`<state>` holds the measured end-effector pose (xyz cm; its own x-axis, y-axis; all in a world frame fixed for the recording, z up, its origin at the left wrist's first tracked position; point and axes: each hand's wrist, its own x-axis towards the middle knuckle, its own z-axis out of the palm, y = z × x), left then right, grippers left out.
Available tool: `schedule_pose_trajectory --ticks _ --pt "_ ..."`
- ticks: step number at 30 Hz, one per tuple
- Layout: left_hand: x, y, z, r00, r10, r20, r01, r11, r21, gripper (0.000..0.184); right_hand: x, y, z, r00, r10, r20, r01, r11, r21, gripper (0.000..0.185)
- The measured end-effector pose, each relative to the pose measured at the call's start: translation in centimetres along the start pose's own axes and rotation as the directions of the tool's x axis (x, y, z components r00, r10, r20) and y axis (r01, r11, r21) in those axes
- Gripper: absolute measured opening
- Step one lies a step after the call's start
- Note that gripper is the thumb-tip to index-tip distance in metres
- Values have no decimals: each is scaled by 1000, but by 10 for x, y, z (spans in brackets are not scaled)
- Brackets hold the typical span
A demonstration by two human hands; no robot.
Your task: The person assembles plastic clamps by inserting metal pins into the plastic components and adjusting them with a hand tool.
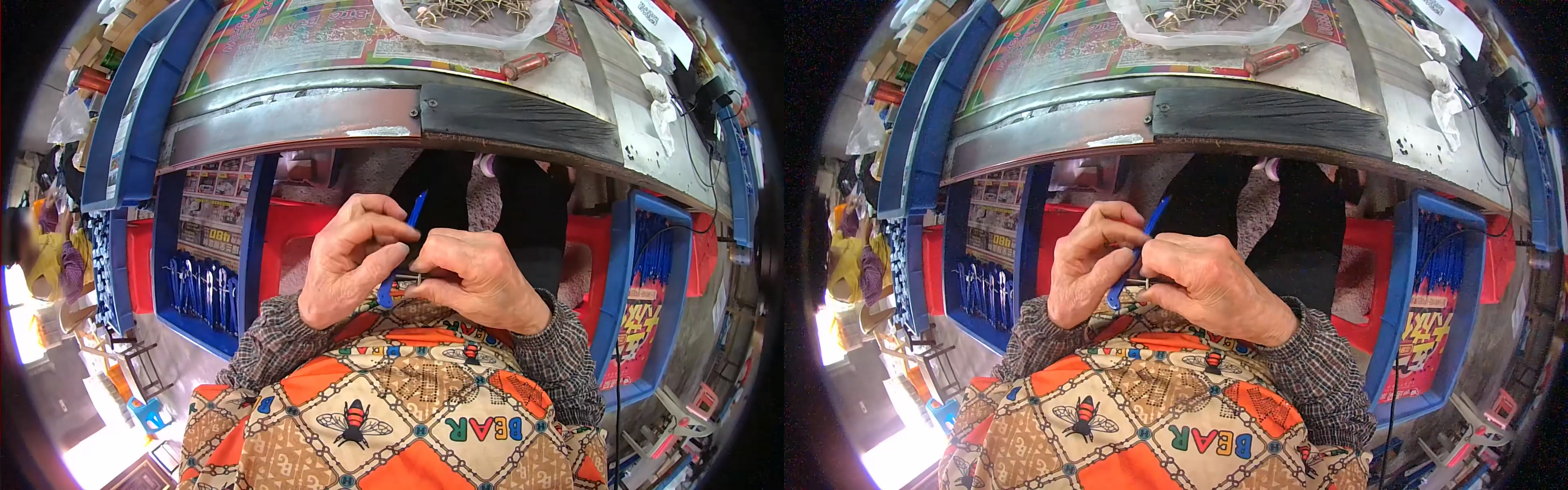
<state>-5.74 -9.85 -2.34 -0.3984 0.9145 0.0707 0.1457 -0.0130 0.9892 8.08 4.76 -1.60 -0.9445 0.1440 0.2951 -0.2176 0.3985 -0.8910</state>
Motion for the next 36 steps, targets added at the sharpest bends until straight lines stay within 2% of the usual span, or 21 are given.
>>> schedule_pose_trajectory --ticks 2,5,6,9,10,13,14,17,18,21,22,25,28,31,32,36 --pt "1 -9 -4 988 146 57 -153 979 137 23 0 -2 -1 999 34 -10 -34 998 47 21" --pt "-4 -11 5 997 -50 64 62 977 -204 31 0 -6 -5 992 103 -69 -101 994 40 20" --pt "-7 -13 6 990 -107 88 122 975 -186 34 -1 -6 -6 987 128 -97 -126 992 26 20" --pt "-10 -8 11 979 -191 68 203 914 -351 35 -1 -4 -7 974 87 -211 -101 993 -61 20" --pt "-11 -4 7 971 -213 104 236 920 -314 33 -2 0 -8 973 62 -221 -89 989 -117 20" --pt "-15 18 8 980 -195 28 192 916 -351 28 -3 1 -12 977 34 -211 -81 972 -222 21" --pt "-18 16 7 989 -147 25 143 897 -419 28 -3 2 -12 984 39 -176 -76 975 -207 21" --pt "-20 21 0 984 -140 110 168 937 -305 32 -6 3 -10 996 42 -80 -54 986 -156 22" --pt "-18 29 -1 970 -209 124 239 907 -348 38 -7 3 -10 998 34 -56 -41 989 -143 22" --pt "-12 29 -1 965 -223 137 255 918 -305 43 -9 1 -10 999 47 -16 -48 996 -78 22" --pt "-11 28 -2 964 -217 151 249 938 -241 49 -10 0 -11 998 57 -8 -57 997 -52 22" --pt "-8 30 6 982 -152 107 179 935 -307 53 -11 -4 -12 995 101 22 -101 995 -7 21" --pt "-7 13 9 993 -57 105 82 964 -252 51 -13 -3 -11 999 53 11 -53 998 39 20" --pt "-8 5 10 990 -65 125 96 959 -266 45 -16 -4 -12 993 118 -15 -116 991 71 20" --pt "-9 4 14 988 -110 108 141 924 -356 40 -16 -5 -13 991 129 -32 -126 989 75 20" --pt "-10 3 18 977 -192 90 211 920 -330 38 -16 -6 -14 979 152 -136 -144 987 63 20"
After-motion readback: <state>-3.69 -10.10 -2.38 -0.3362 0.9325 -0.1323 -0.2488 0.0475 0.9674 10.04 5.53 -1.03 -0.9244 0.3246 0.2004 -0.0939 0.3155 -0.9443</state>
